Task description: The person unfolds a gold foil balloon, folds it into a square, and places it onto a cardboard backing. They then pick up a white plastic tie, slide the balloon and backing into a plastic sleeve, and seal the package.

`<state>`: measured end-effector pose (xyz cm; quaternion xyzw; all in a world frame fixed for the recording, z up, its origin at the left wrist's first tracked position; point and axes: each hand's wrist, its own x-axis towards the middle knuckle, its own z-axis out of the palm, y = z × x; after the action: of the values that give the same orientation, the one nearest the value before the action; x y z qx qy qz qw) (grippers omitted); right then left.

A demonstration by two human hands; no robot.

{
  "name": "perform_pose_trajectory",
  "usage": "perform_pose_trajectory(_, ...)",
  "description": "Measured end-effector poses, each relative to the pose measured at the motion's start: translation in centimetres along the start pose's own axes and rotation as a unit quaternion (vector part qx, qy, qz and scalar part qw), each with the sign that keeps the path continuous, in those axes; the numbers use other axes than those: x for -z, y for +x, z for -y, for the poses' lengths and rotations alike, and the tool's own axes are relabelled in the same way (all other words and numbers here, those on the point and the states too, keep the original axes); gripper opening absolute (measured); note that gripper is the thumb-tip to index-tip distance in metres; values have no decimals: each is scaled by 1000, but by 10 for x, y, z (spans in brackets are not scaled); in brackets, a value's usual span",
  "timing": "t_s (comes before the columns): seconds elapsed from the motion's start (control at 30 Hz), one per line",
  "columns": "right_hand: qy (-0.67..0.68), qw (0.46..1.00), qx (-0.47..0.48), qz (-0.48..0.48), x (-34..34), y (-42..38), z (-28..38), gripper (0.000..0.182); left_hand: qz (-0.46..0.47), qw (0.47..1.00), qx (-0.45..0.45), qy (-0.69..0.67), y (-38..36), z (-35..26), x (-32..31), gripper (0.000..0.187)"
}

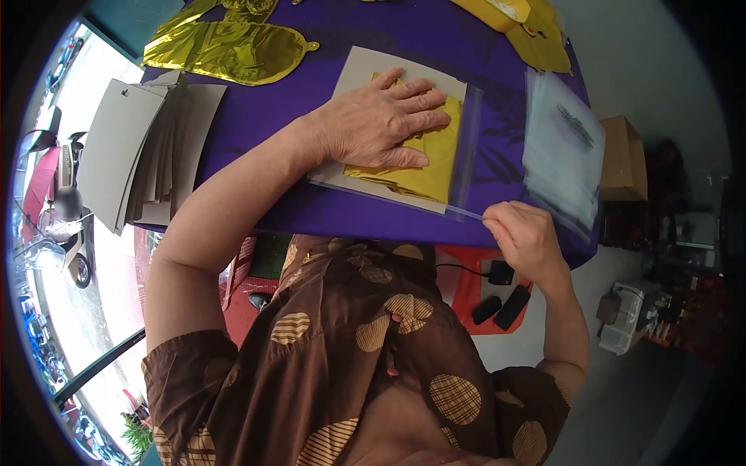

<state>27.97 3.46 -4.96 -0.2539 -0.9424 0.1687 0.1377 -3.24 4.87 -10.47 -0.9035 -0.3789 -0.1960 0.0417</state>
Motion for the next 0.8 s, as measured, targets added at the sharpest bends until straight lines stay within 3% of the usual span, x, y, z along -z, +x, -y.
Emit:
perform_pose_trajectory(0.07,-4,1000,10,-2,-2,2,2,11,-3,1000,-2,-1,0,0,0,71)
perform_pose_trajectory(0.17,0,1000,21,6,-3,6,4,12,71,997,19,-10,2,-2,8,80)
perform_pose_trajectory(0.5,60,997,39,28,-16,29,2,15,63,998,17,12,2,-1,3,76)
perform_pose_trajectory(0.8,150,983,-71,78,-15,37,10,17,50,999,17,9,2,0,0,71)
